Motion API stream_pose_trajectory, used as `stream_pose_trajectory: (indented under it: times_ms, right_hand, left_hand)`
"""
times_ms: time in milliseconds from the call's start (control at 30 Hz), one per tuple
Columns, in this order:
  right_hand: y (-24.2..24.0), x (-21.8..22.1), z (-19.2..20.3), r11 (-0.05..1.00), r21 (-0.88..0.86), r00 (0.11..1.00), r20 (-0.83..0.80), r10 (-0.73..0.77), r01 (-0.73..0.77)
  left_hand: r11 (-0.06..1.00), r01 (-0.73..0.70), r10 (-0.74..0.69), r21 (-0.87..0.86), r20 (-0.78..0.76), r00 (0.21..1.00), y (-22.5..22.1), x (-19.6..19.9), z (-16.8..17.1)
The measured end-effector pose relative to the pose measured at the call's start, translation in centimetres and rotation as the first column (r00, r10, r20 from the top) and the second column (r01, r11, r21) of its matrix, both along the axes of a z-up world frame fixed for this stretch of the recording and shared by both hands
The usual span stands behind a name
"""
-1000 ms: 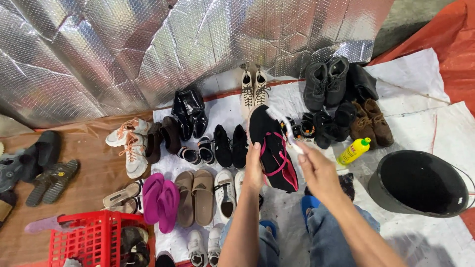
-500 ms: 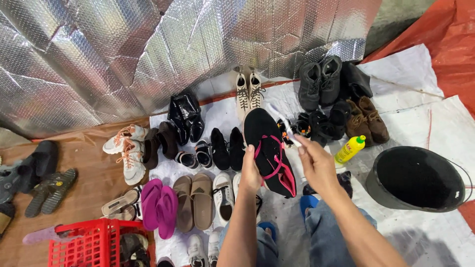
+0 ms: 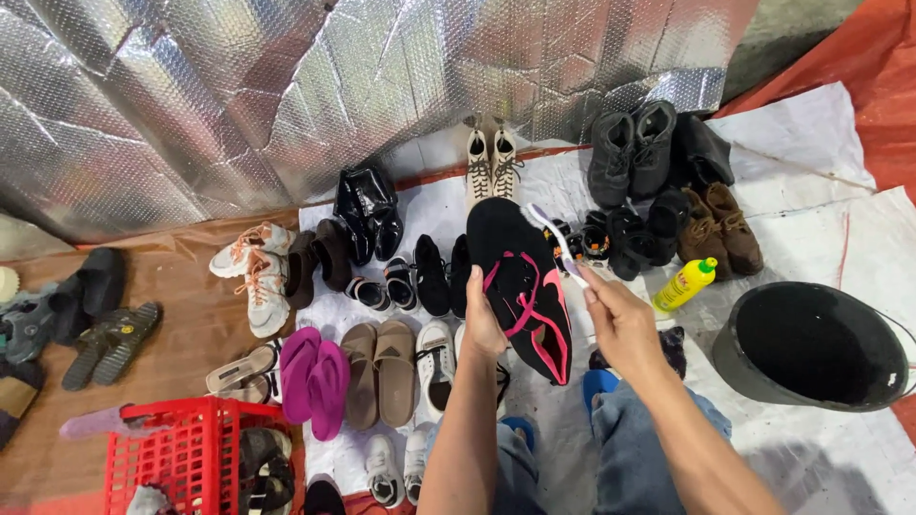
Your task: Cleaning a pair of sneakers using a toothbrush and water, then wiping with a cloth.
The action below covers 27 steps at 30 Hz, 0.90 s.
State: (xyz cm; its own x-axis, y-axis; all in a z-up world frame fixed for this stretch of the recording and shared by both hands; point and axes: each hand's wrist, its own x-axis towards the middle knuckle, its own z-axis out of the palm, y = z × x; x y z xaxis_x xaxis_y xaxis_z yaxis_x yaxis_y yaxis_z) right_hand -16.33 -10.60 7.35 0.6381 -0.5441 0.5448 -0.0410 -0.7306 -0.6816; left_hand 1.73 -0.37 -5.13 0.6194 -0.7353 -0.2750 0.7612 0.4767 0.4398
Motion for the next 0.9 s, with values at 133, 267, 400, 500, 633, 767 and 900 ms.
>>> stream_pose_trajectory:
  times_ms: [133,267,400,500,633,767,900]
  right_hand:
    - [-0.4,-2.1,-0.1,0.999,0.052,0.997,-0.071,-0.002,0.006]
    - [-1.1,-2.1,0.8,0.998,0.064,0.999,-0.032,0.004,-0.002]
    - [-0.7,0.2,3.9,0.995,-0.074,0.998,0.001,0.062,-0.061]
    - [-0.4,1.5,4.1,0.987,-0.145,0.997,0.031,0.073,-0.067]
    - [-1.0,-0.3,2.6,0.985,-0.153,0.997,-0.002,0.076,-0.076]
    - [-2.1,-5.2,1.0,0.967,-0.254,0.987,-0.159,-0.027,-0.014]
    - [-4.4,-8.3,-0.9,0.988,-0.149,0.977,-0.203,-0.063,0.033]
  left_hand:
    - [0.999,-0.005,0.004,-0.045,-0.016,1.0,0.4,0.7,2.4]
    - [0.999,-0.008,0.006,-0.049,-0.051,0.999,0.1,0.8,2.4]
    - [0.996,0.049,-0.053,-0.069,-0.071,0.996,-0.4,1.2,-0.2]
    - [0.995,0.081,-0.086,-0.057,-0.081,0.993,-0.1,1.1,-0.1]
    - [0.992,0.108,-0.113,-0.064,-0.074,0.991,-0.5,2.5,-3.4]
    - [0.996,0.031,-0.04,-0.085,-0.102,0.994,0.1,1.5,0.8]
    - [0.989,-0.031,0.011,-0.142,-0.141,0.99,-1.2,2.0,0.0]
